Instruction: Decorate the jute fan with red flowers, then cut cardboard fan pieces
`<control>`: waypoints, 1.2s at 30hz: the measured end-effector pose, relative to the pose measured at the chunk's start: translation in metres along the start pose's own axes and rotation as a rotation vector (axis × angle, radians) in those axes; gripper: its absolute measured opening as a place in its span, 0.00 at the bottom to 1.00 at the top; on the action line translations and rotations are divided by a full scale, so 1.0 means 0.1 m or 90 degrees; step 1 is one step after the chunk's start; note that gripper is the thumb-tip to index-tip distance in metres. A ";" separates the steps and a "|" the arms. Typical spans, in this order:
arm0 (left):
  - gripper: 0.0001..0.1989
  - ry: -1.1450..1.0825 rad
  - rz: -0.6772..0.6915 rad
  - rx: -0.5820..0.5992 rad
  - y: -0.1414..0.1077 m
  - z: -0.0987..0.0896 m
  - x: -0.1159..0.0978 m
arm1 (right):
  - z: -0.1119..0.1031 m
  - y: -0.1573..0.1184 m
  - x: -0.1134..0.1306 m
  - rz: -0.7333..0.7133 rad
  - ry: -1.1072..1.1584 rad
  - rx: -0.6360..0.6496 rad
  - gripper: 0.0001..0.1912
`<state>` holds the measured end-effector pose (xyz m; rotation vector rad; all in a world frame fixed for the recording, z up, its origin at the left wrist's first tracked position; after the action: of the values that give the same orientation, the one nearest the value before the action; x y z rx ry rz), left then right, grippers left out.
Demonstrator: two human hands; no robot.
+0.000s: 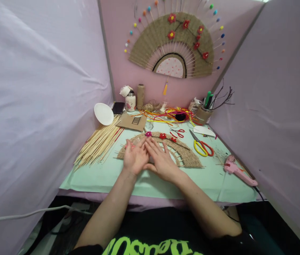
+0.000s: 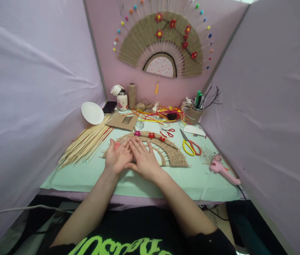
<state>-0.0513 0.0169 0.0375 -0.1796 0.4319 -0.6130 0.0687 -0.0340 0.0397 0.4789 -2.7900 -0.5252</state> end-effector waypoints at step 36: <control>0.35 0.040 -0.099 -0.053 0.08 -0.06 0.10 | 0.00 0.02 -0.07 -0.002 0.147 -0.016 0.37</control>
<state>-0.0431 0.0170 0.0264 -0.2762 0.5071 -0.7552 0.0745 -0.0292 0.0388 0.5042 -2.5609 -0.4727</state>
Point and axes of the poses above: each hand's wrist, its own y-axis towards the middle knuckle, its own z-axis out of the palm, x = y × z, the point moved 1 cm from there along y, towards the middle knuckle, and after that the axes turned 8 degrees about -x, right-handed, at the moved point
